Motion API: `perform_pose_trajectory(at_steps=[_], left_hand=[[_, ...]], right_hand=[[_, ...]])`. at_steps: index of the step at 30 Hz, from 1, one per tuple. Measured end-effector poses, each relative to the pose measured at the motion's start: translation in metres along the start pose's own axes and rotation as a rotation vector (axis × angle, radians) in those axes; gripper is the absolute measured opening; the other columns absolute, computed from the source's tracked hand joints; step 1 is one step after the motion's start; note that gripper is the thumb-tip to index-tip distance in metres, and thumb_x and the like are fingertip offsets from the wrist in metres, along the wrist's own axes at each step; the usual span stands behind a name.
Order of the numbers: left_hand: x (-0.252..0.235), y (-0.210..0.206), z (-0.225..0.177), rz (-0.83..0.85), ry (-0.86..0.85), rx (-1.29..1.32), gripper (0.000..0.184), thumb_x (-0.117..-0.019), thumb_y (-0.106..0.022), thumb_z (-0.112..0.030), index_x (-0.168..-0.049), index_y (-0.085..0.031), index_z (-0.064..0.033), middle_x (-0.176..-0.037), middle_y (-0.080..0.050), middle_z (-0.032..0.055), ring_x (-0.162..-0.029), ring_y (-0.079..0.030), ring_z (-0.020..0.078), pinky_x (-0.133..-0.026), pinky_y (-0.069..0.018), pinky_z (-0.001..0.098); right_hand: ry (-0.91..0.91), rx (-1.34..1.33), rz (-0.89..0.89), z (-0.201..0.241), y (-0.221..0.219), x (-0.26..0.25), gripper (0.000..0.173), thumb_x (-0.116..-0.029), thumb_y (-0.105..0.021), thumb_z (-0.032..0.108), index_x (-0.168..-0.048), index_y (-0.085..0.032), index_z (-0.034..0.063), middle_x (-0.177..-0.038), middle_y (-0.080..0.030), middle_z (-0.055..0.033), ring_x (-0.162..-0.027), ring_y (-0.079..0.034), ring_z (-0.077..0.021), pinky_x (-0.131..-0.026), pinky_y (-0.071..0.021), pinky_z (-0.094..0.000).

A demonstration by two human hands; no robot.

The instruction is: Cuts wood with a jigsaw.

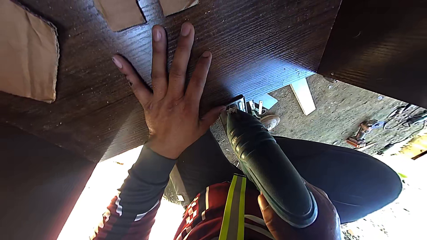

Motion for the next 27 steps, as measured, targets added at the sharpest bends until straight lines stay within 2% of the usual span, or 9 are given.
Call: perform_pose_trajectory(at_steps=[15,18,27], left_hand=[[-0.0015,0.0007,-0.0001,-0.001,0.001,-0.01,0.095,-0.0822,-0.058,-0.079,-0.153,-0.05,-0.0159,-0.171,-0.024,0.0144,-0.158,-0.01,0.0451,-0.115,0.0033,0.0808],[-0.0019,0.001,0.0001,-0.003,-0.003,-0.011,0.094,-0.083,-0.058,-0.078,-0.153,-0.05,-0.0157,-0.171,-0.024,0.0137,-0.158,-0.009,0.0453,-0.115,0.0033,0.0807],[-0.0012,0.0015,-0.0001,0.01,-0.004,0.003,0.094,-0.084,-0.058,-0.077,-0.155,-0.048,-0.0154,-0.171,-0.022,0.0131,-0.159,-0.008,0.044,-0.116,0.0041,0.0802]], right_hand=[[0.001,-0.006,-0.002,0.0011,-0.0001,-0.0018,0.043,-0.0835,-0.076,0.028,-0.108,-0.064,-0.0046,-0.092,-0.072,-0.0088,-0.092,-0.065,0.0061,-0.086,-0.0504,-0.0085],[0.006,0.007,0.004,0.0009,-0.0001,-0.0022,0.044,-0.0831,-0.075,0.03,-0.107,-0.064,-0.0055,-0.09,-0.072,-0.0107,-0.09,-0.065,0.0046,-0.085,-0.0499,-0.009],[-0.013,0.016,-0.027,0.0039,-0.0022,-0.001,0.042,-0.0814,-0.077,0.027,-0.106,-0.065,-0.0051,-0.091,-0.072,-0.0086,-0.091,-0.065,0.0069,-0.085,-0.0496,-0.0077]])
Point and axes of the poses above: each hand's wrist, its own x-axis away from the middle knuckle, its own y-axis out of the back of the hand, z = x × y, the point moved 1 cm from there along -x, towards the middle knuckle
